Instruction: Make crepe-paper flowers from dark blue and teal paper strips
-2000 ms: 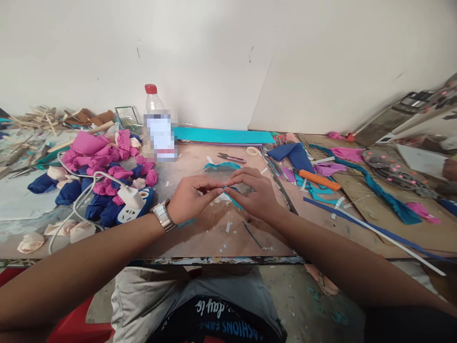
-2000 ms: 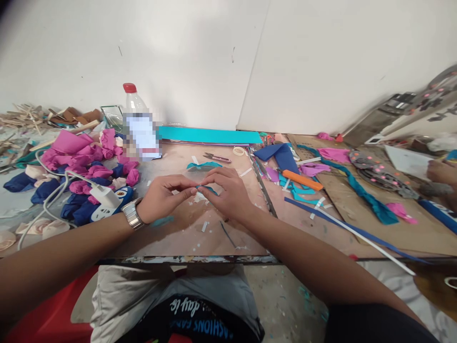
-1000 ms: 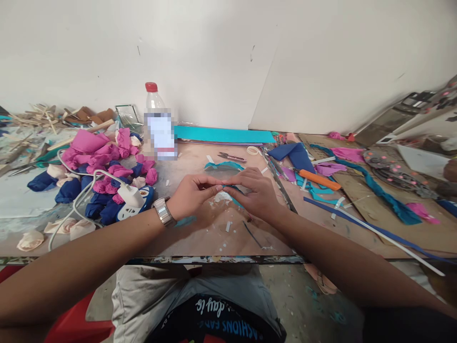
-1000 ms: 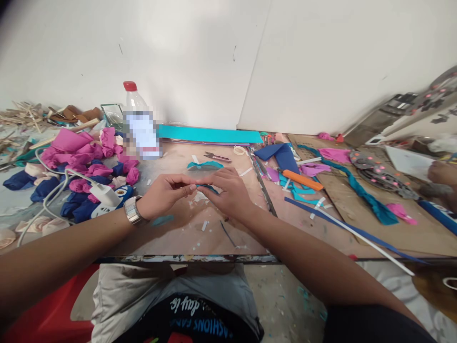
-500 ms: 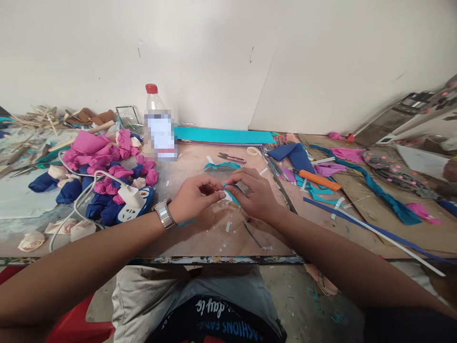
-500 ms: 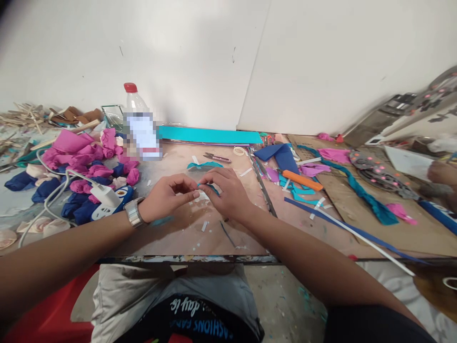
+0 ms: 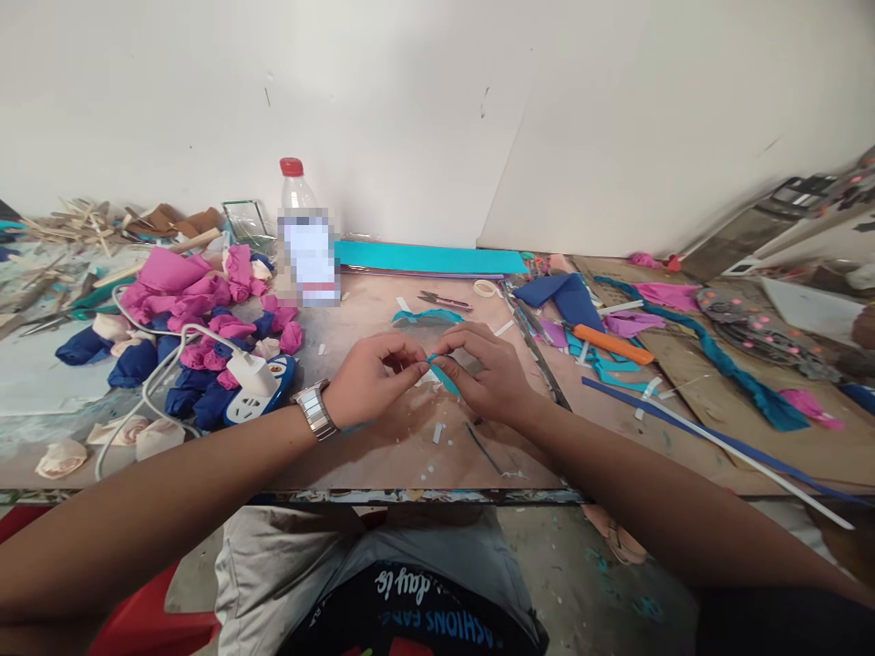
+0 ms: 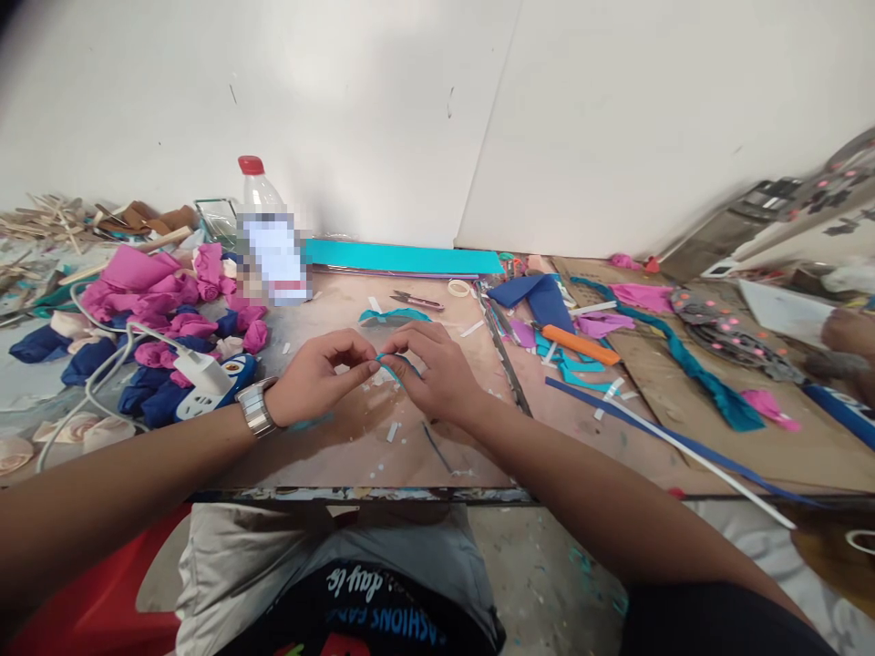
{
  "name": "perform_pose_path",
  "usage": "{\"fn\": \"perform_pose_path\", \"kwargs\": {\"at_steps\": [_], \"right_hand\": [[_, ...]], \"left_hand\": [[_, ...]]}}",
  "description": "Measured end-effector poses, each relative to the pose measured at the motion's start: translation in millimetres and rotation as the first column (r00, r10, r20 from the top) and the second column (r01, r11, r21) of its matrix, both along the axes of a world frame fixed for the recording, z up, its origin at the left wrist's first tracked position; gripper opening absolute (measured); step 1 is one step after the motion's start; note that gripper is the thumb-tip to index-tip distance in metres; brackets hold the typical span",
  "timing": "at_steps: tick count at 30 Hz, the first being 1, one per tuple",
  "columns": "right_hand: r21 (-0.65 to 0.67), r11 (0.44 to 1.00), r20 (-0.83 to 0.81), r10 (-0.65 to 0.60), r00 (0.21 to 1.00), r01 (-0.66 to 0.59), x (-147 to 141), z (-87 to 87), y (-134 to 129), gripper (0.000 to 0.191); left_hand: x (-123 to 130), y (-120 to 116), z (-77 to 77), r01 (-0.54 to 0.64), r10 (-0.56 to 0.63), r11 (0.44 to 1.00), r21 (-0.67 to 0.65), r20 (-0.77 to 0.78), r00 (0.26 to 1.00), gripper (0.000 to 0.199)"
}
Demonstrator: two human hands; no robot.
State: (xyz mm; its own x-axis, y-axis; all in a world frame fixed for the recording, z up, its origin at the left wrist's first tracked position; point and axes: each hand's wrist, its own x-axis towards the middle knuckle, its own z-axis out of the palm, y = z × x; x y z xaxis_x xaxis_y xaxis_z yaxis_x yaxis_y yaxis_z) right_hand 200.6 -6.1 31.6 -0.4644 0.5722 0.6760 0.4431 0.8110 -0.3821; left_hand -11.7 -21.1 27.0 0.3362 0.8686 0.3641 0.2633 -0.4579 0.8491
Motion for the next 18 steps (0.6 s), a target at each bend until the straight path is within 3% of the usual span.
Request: {"fn": "perform_pose_path", "kwargs": {"at_steps": [6,12,18], "right_hand": [[-0.011,1.0,0.01,-0.021,1.0,0.021,0.3,-0.3,1.0,0.01],[0.074,0.997,0.033,-0.013,0.999,0.01,1.4,-3.4,5.1,0.009],[0.084,0.996,0.011,-0.016,1.0,0.015,1.7,-4.2,6.9,0.01]], "left_hand": [[0.1,0.0,-1.0,-0.01,0.011,0.999,-0.045,0.017,1.0,0.019],[-0.7,0.1,0.5,-0.033,0.032,0.999,0.032,0.035,0.999,0.022],[-2.0,0.6,0.9,-0.039,0.04,0.999,0.022,-0.013,0.999,0.024]]}}
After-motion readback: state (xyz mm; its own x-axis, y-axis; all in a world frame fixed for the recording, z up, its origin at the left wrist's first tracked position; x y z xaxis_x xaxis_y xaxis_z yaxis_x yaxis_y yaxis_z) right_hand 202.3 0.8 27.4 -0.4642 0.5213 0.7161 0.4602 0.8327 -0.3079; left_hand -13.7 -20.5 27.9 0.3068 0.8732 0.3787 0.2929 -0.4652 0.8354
